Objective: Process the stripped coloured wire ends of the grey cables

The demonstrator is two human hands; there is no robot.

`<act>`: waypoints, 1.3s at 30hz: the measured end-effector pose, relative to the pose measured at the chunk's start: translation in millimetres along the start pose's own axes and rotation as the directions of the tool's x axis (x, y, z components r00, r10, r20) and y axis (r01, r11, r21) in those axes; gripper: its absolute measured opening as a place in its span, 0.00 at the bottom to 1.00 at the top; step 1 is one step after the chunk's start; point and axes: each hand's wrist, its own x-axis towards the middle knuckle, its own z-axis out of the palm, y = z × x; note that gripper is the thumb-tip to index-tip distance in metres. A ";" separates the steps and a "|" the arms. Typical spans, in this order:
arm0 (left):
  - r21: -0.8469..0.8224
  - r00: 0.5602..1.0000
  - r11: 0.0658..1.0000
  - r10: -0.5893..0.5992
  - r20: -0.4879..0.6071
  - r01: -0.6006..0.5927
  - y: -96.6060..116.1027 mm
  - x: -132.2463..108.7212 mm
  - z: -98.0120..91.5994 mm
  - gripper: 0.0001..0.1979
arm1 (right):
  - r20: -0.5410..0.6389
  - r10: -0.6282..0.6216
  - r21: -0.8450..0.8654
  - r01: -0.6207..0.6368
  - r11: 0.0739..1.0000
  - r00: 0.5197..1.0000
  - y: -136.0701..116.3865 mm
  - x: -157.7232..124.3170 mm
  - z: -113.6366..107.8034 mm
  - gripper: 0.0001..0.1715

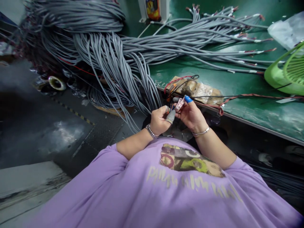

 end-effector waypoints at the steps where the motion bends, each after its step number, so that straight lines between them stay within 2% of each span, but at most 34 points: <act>1: -0.004 1.000 1.000 -0.005 0.003 0.005 -0.7 0.5 0.3 0.15 | 0.002 -0.006 -0.004 0.006 1.000 1.000 0.9 0.5 -1.6 0.24; 7: 0.004 1.000 1.000 -0.008 0.017 0.008 -5.9 1.3 4.0 0.16 | -0.011 -0.086 0.016 0.086 0.996 0.996 7.4 6.6 -8.6 0.22; 13: 0.047 0.999 0.999 0.021 0.042 -0.023 -7.6 -0.1 4.4 0.15 | -0.001 -0.090 0.029 0.090 0.996 0.996 10.0 6.5 -7.8 0.22; 20: -0.049 0.997 0.998 -0.043 0.066 0.046 -8.2 -9.4 -1.1 0.14 | 0.016 0.020 0.058 -0.021 0.998 1.000 8.8 -0.8 -11.8 0.30; 22: -0.074 0.999 0.997 -0.027 0.044 0.030 -10.2 -12.1 -4.8 0.14 | 0.007 0.039 0.062 -0.039 0.997 0.999 6.5 -1.6 -13.8 0.32; 24: -0.045 1.000 0.999 0.030 -0.009 -0.030 -12.6 -11.0 -8.8 0.14 | 0.011 0.043 0.035 -0.043 0.998 0.999 3.1 -1.6 -14.1 0.34; 26: 0.041 0.986 0.988 0.150 -0.077 -0.147 -15.1 -5.6 -12.1 0.13 | 0.025 0.044 -0.012 -0.043 0.999 0.999 -0.6 -0.8 -12.1 0.36; 29: 0.223 0.901 0.898 0.414 -0.130 -0.380 -19.4 6.3 -13.0 0.11 | 0.028 0.039 -0.065 -0.037 0.997 0.999 -4.9 0.6 -5.9 0.35; 32: 0.377 0.805 0.776 0.582 -0.116 -0.506 -24.7 15.2 -8.8 0.08 | 0.004 -0.006 -0.063 0.006 0.998 1.000 -4.3 1.7 -1.0 0.30; 34: 0.432 0.777 0.729 0.622 -0.095 -0.530 -28.2 17.7 -5.2 0.08 | -0.005 -0.041 -0.042 0.041 0.998 0.999 -0.7 3.0 -0.9 0.28; 39: 0.452 0.775 0.707 0.629 -0.052 -0.544 -32.2 18.0 -0.5 0.09 | 0.006 -0.123 0.008 0.123 0.992 0.992 13.7 9.6 -8.5 0.31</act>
